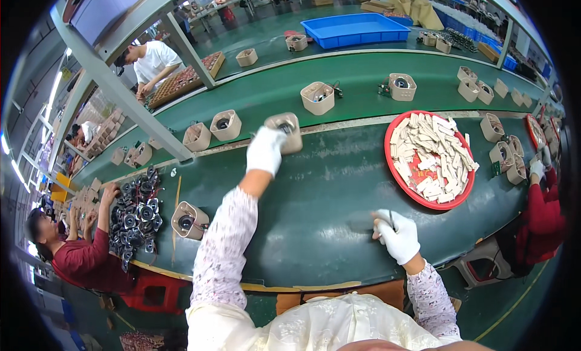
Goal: Assembling small electronic components into plastic housings on a factory production line.
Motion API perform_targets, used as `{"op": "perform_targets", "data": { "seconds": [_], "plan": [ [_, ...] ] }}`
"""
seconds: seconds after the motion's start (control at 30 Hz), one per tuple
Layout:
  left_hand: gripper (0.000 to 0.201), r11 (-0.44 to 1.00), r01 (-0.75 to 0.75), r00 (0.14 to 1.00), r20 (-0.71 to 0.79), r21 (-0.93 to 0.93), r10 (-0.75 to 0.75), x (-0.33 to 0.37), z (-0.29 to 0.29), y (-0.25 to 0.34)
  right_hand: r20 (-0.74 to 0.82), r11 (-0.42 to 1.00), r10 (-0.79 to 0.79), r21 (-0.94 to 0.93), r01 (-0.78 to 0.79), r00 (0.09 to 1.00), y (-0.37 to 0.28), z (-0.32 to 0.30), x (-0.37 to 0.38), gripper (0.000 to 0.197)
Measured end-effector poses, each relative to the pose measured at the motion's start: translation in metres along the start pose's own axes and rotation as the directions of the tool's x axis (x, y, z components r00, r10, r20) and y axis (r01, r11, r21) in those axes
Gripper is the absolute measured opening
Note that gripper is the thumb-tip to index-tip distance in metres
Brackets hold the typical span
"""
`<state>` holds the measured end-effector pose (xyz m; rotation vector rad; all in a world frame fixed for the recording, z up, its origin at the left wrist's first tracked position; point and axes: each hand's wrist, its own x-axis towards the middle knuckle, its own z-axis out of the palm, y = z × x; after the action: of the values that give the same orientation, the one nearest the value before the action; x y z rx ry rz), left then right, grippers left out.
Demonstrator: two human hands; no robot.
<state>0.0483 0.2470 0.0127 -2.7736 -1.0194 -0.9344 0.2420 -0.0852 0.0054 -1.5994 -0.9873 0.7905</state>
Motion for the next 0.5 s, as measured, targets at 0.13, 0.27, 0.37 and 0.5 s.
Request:
{"op": "perform_targets", "data": {
  "seconds": [0.13,0.27,0.37,0.5],
  "plan": [
    [0.013,0.973,-0.113,0.987,0.089,-0.202,0.133,-0.095,-0.060,0.100,-0.084,0.971,0.100,0.226,-0.078,0.991,-0.026,0.013,-0.008,0.026],
    [0.028,0.814,-0.171,0.971,0.047,-0.555,0.236,-0.159,-0.090,0.157,-0.022,0.976,-0.211,0.049,0.212,0.977,-0.033,0.036,-0.003,0.026],
    [0.038,0.850,-0.334,0.898,0.136,-0.408,0.418,-0.162,-0.119,0.141,-0.024,0.885,-0.436,-0.191,0.424,0.900,-0.008,0.042,0.006,0.027],
    [0.061,0.755,-0.613,0.700,0.285,-0.231,0.655,-0.147,-0.114,0.120,-0.012,0.874,-0.454,-0.198,0.443,0.891,-0.001,0.049,0.010,0.026]
  ]
}}
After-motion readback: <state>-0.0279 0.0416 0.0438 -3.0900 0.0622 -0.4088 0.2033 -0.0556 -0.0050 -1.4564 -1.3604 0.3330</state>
